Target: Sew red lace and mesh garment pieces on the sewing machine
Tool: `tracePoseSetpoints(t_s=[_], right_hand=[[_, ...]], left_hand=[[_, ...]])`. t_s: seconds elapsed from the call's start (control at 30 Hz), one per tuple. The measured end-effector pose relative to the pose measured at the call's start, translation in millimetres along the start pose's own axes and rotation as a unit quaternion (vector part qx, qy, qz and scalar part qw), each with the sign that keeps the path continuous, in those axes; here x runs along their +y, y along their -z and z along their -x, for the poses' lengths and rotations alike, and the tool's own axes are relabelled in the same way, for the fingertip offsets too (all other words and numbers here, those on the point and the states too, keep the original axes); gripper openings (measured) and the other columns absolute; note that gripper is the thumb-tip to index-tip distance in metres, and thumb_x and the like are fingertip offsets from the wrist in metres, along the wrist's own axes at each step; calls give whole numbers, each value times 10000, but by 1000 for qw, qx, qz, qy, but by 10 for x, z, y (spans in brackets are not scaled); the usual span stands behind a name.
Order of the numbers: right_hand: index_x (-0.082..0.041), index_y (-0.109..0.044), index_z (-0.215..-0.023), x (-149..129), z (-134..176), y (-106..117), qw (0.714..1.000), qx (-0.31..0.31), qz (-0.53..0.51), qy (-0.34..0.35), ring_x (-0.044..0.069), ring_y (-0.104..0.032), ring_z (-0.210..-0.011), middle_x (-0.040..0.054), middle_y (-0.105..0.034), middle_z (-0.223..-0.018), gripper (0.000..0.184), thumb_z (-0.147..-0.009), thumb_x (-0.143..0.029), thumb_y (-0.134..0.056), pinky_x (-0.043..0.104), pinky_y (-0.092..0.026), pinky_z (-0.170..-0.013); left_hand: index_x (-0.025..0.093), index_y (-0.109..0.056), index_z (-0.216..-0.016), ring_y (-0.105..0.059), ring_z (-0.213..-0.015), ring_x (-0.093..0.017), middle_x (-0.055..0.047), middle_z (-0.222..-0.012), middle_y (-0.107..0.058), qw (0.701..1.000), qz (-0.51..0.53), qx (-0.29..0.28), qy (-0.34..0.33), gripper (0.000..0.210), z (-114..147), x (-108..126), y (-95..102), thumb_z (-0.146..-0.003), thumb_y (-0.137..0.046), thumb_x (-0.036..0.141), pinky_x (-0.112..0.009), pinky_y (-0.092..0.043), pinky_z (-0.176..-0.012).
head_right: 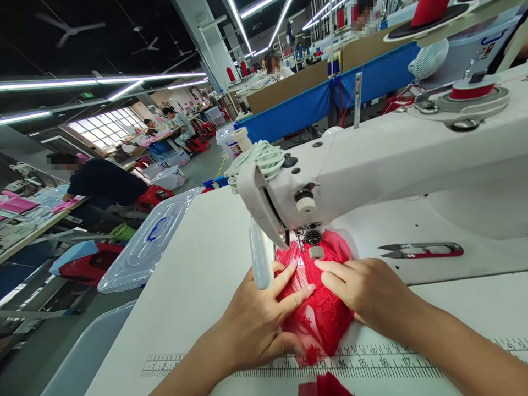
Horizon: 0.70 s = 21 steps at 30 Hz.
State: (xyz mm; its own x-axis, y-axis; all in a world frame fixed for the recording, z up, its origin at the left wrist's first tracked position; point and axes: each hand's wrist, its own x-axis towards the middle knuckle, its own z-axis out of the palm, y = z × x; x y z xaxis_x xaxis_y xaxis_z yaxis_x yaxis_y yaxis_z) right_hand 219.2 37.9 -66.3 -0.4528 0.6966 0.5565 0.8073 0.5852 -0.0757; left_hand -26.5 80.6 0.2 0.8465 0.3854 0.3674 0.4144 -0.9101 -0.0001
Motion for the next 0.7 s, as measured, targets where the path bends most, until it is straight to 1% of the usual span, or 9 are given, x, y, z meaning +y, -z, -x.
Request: tracePoseSetpoints(t_s=[0.1,0.17,0.3,0.43,0.5,0.57,0.63,0.7], right_hand=[[-206,-630,-945,9,-7,16,1000,-1,6,0,179,-662,-660,54,-759,-1139,597,-431,39,-449,286,-419,-524],[-205,-642,-968,18,-24,52,1000,-19,7,1,178,-673,-686,59,-753,-1160,608,-449,48,-450,281,-439,-537],[-194,-656,-1028,24,-76,141,999,-50,-3,0,203,-695,-717,71,-736,-1210,616,-495,45,-461,310,-480,-532],[-182,-659,-1028,16,-100,163,998,-55,5,2,213,-698,-695,67,-740,-1201,617,-505,56,-432,330,-492,-504],[-182,-662,-1040,15,-87,132,998,-54,9,1,212,-695,-686,65,-745,-1190,630,-508,57,-424,333,-497,-505],[-189,-670,-1044,18,-65,88,999,-36,13,-6,217,-692,-681,65,-749,-1177,640,-502,44,-425,340,-493,-502],[-195,-671,-1062,17,-49,55,1000,-20,11,-12,220,-684,-671,63,-750,-1168,644,-506,24,-432,346,-488,-501],[-180,-651,-1147,8,-54,48,1000,-12,-4,-10,218,-679,-675,78,-742,-1182,623,-580,-7,-457,350,-494,-517]], left_hand=[[237,-732,-1153,-589,-808,-248,-139,-1076,-724,1000,-10,0,-2,837,2,-24,-9,-964,-78,723,-434,-472,-820],[240,-727,-1167,-590,-806,-248,-140,-1098,-717,1000,-15,-4,-4,834,12,-45,-18,-960,-88,734,-436,-468,-824],[257,-695,-1242,-604,-897,-277,-151,-1154,-694,999,-31,-36,-5,787,30,-79,-39,-930,-204,788,-458,-457,-875],[259,-678,-1271,-600,-1005,-304,-148,-1191,-682,999,-35,-22,-6,783,23,-85,-45,-928,-220,794,-482,-447,-930],[257,-667,-1287,-590,-1060,-318,-154,-1228,-667,999,-40,-26,-10,780,15,-81,-39,-922,-243,800,-499,-439,-953],[252,-661,-1295,-583,-1092,-328,-158,-1245,-659,998,-46,-30,-12,777,9,-76,-33,-919,-261,803,-514,-431,-972],[236,-676,-1266,-591,-1081,-322,-159,-1222,-670,999,-41,-17,-12,777,2,-73,-36,-937,-231,782,-509,-433,-974],[213,-693,-1223,-609,-1031,-306,-161,-1177,-686,999,-30,1,-12,800,-2,-69,-53,-956,-169,755,-486,-450,-948]])
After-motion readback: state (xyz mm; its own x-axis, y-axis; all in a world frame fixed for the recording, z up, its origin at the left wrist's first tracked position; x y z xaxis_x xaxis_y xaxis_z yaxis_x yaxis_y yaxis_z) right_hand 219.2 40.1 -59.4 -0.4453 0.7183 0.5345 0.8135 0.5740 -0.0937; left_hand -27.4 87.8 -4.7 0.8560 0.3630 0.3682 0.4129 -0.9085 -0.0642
